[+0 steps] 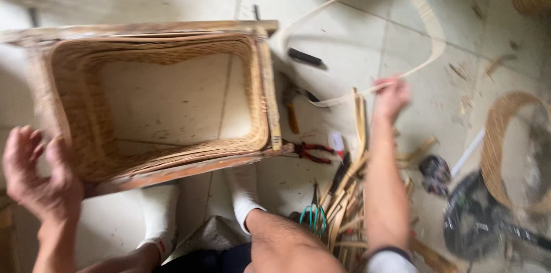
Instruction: The person sits on the floor weaving a woven bamboo basket on a wooden mold. They press and tuck woven cane panels around the mold, fit a bent rim strip around the top edge, trim excess material with scissors, and press the rim into place along the basket edge.
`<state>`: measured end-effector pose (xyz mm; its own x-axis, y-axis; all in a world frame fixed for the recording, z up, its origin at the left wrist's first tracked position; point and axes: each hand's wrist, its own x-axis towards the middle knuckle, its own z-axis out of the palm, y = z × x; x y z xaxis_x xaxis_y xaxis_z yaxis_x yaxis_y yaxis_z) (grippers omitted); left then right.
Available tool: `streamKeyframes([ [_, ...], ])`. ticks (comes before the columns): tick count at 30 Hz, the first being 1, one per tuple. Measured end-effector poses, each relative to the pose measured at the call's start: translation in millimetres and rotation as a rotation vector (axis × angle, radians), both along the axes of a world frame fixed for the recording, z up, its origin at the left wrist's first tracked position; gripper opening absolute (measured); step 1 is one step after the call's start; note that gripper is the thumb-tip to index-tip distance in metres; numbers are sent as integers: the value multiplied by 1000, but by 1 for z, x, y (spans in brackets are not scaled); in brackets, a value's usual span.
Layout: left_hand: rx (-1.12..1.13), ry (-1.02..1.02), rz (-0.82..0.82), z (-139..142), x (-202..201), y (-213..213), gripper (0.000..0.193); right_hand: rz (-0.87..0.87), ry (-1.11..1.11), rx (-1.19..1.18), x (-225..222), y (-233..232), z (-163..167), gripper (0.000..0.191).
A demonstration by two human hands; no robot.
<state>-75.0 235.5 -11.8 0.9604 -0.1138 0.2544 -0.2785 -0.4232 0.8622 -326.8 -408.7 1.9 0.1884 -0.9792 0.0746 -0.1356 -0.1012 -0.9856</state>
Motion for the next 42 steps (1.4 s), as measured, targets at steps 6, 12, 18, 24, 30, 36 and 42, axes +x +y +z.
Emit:
streamKeyframes([
  [6,58,-87,98,17,16,-16,33,578,-4,-334,45,67,171,11],
  [12,136,-349,72,44,16,-10,41,1217,412,-1222,151,285,135,19],
  [18,329,-489,-546,50,28,-10,45,1459,445,-1070,179,404,80,26],
  [24,466,-260,-893,24,45,-6,34,1424,525,-1119,163,394,69,22],
  [30,481,-263,-945,33,50,5,45,1492,656,-943,151,355,67,20],
  [36,505,-331,-1023,39,55,18,57,1537,699,-599,152,343,48,15],
  [42,548,-340,-1047,38,42,12,49,1361,673,-590,127,305,73,19],
])
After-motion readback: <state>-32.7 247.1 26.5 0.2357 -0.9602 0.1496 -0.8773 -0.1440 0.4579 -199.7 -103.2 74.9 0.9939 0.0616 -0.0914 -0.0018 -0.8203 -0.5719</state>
